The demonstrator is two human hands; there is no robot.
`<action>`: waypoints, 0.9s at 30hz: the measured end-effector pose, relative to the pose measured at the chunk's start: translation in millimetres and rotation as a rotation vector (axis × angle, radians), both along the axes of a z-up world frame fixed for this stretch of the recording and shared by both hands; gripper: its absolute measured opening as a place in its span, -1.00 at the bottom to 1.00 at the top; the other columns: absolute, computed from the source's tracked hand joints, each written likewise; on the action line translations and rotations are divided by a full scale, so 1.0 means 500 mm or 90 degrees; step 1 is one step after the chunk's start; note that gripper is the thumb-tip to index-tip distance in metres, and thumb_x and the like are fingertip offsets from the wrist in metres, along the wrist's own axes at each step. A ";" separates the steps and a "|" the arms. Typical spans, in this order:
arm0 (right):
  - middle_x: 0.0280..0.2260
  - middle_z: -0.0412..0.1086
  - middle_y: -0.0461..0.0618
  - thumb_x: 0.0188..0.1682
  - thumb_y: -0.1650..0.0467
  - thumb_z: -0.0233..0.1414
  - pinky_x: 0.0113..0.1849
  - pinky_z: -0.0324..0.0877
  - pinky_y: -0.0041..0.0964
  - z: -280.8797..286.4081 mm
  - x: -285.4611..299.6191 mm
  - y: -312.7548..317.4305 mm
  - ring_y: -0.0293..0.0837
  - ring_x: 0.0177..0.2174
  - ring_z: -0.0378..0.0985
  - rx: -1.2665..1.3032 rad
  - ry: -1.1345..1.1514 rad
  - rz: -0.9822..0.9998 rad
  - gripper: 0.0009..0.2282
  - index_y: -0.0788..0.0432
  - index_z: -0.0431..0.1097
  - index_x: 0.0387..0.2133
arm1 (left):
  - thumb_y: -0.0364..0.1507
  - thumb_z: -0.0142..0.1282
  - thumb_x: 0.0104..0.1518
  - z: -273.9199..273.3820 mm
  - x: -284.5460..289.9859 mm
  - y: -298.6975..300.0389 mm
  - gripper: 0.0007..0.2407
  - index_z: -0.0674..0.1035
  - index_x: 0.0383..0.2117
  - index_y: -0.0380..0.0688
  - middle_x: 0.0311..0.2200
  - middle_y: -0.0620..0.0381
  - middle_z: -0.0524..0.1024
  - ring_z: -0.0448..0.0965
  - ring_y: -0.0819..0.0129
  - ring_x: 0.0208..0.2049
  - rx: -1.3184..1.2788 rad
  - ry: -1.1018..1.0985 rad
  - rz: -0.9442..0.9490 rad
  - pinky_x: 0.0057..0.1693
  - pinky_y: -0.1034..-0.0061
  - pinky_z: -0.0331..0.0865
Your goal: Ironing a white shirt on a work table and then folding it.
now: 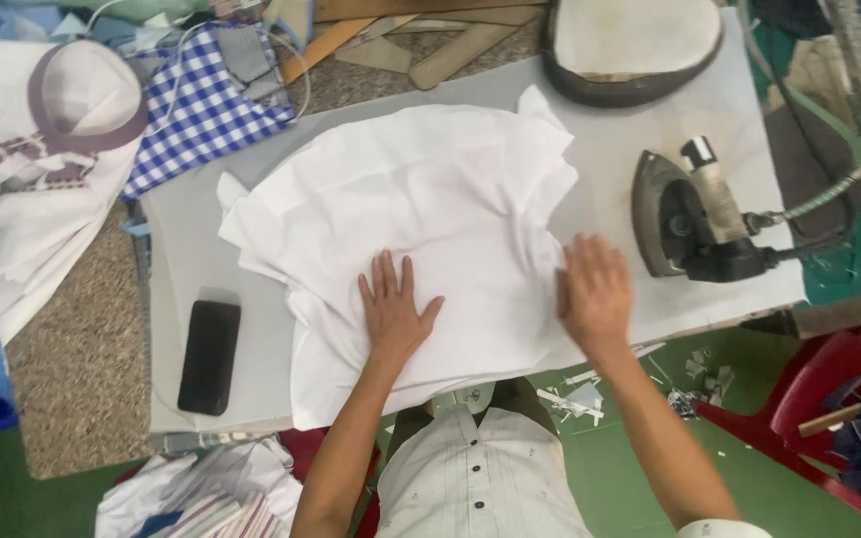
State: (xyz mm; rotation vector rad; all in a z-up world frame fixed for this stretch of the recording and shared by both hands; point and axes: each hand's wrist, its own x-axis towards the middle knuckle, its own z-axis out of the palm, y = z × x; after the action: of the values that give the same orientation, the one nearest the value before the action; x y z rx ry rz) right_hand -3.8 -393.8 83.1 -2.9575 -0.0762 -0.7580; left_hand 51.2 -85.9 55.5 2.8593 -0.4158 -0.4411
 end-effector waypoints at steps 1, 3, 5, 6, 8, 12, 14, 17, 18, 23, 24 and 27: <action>0.13 0.42 0.24 0.06 0.34 0.14 0.19 0.16 0.14 0.029 -0.006 -0.063 0.23 0.15 0.40 -0.041 -0.047 -0.052 -0.66 0.24 0.45 0.06 | 0.14 -0.23 0.23 -0.002 -0.001 -0.011 -0.25 0.07 0.43 -0.12 0.48 -0.19 -0.18 -0.26 -0.07 0.49 0.016 0.011 -0.012 0.44 -0.17 -0.52; 0.25 0.22 0.41 0.00 0.28 0.22 0.24 -0.18 0.20 0.058 -0.024 -0.154 0.32 0.27 0.09 -0.044 0.058 -0.172 -0.43 0.40 0.31 0.21 | 0.12 -0.25 0.25 -0.003 -0.002 -0.069 -0.27 0.07 0.43 -0.12 0.48 -0.17 -0.16 -0.24 -0.05 0.49 0.001 0.009 -0.057 0.45 -0.14 -0.50; 0.37 0.03 0.58 -0.06 0.22 0.31 0.29 -0.51 0.24 0.067 -0.033 -0.230 0.40 0.38 -0.21 -0.044 0.166 -0.273 -0.18 0.55 0.16 0.36 | 0.10 -0.27 0.27 -0.013 -0.009 -0.119 -0.29 0.07 0.43 -0.12 0.48 -0.15 -0.14 -0.23 -0.02 0.49 -0.014 0.011 -0.082 0.45 -0.12 -0.49; 0.26 0.19 0.49 -0.03 0.29 0.27 0.20 -0.12 0.13 0.063 -0.033 -0.260 0.32 0.24 0.11 -0.112 0.137 -0.223 -0.34 0.50 0.27 0.26 | 0.09 -0.29 0.28 -0.021 -0.010 -0.143 -0.30 0.05 0.44 -0.13 0.48 -0.15 -0.17 -0.27 -0.03 0.49 -0.008 0.026 -0.082 0.45 -0.13 -0.52; 0.15 0.36 0.40 0.00 0.37 0.23 0.12 0.28 0.03 0.050 -0.028 -0.327 0.24 0.10 0.43 -0.184 0.105 -0.164 -0.50 0.44 0.38 0.17 | 0.07 -0.32 0.30 -0.022 -0.013 -0.186 -0.31 0.03 0.44 -0.13 0.48 -0.16 -0.20 -0.30 -0.04 0.49 -0.007 0.040 -0.073 0.44 -0.15 -0.55; -0.05 0.52 0.26 -0.03 0.29 0.19 -0.15 0.52 0.03 0.058 0.077 -0.417 0.21 -0.11 0.60 0.044 0.369 -0.174 -0.46 0.27 0.35 0.23 | 0.03 -0.43 0.33 -0.024 -0.064 -0.226 -0.39 0.12 0.42 -0.06 0.47 -0.14 -0.12 -0.22 -0.04 0.48 -0.070 0.067 -0.120 0.45 -0.13 -0.46; -0.07 0.52 0.27 0.00 0.17 0.18 -0.10 0.47 0.11 0.106 0.147 -0.395 0.25 -0.08 0.57 0.188 0.474 -0.178 -0.43 0.24 0.35 0.24 | -0.01 -0.39 0.35 -0.023 -0.100 -0.210 -0.42 0.21 0.39 -0.08 0.45 -0.17 -0.02 -0.14 -0.08 0.47 -0.132 0.043 -0.146 0.46 -0.12 -0.35; -0.43 0.32 0.13 0.20 0.23 -0.01 -0.46 0.26 -0.03 0.198 0.166 -0.305 0.02 -0.49 0.34 0.555 0.578 -0.261 -0.72 0.26 0.30 -0.16 | -0.18 -0.38 0.41 0.002 -0.153 -0.126 -0.55 0.28 0.34 -0.10 0.42 -0.10 0.06 -0.09 -0.05 0.46 -0.294 0.019 -0.212 0.47 -0.03 -0.30; -0.28 0.37 0.27 0.18 0.20 -0.07 -0.33 0.25 0.07 0.225 0.167 -0.276 0.21 -0.31 0.38 0.446 0.578 -0.221 -0.66 0.28 0.28 -0.08 | -0.19 -0.24 0.38 0.009 -0.164 -0.089 -0.56 0.29 0.33 -0.08 0.40 -0.07 0.12 0.01 -0.02 0.44 -0.318 -0.106 -0.108 0.48 -0.03 -0.21; -0.41 0.52 0.46 0.11 0.11 -0.09 -0.38 0.43 0.29 0.310 0.147 -0.052 0.51 -0.43 0.56 0.079 0.535 -0.043 -0.46 0.26 0.15 0.20 | -0.24 0.00 0.32 0.024 -0.160 0.157 -0.55 0.34 0.29 -0.16 0.38 -0.02 0.20 0.13 0.06 0.41 -0.283 -0.284 0.192 0.49 -0.04 -0.10; -0.38 0.53 0.31 0.06 0.05 -0.09 -0.31 0.50 0.19 0.308 0.148 -0.002 0.37 -0.40 0.61 -0.036 0.536 0.032 -0.50 0.20 0.26 0.03 | -0.29 0.12 0.24 0.010 -0.144 0.213 -0.55 0.42 0.24 -0.19 0.33 -0.11 0.27 0.21 -0.04 0.36 -0.191 -0.401 0.234 0.44 -0.03 0.00; -0.45 0.51 0.09 0.00 -0.02 -0.06 -0.35 0.56 -0.03 0.234 0.178 0.127 0.13 -0.44 0.66 -0.186 0.452 0.273 -0.56 0.09 0.35 -0.22 | -0.26 0.26 0.16 -0.028 -0.116 0.387 -0.45 0.43 0.26 -0.26 0.31 -0.31 0.25 0.16 -0.25 0.34 -0.028 -0.489 0.345 0.38 -0.11 -0.04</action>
State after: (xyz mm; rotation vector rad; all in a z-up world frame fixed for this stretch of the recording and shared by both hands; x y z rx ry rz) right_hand 85.2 -330.1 200.3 -3.0950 -0.7834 0.3896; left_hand -6.7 107.5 41.4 2.8203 0.2475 0.7586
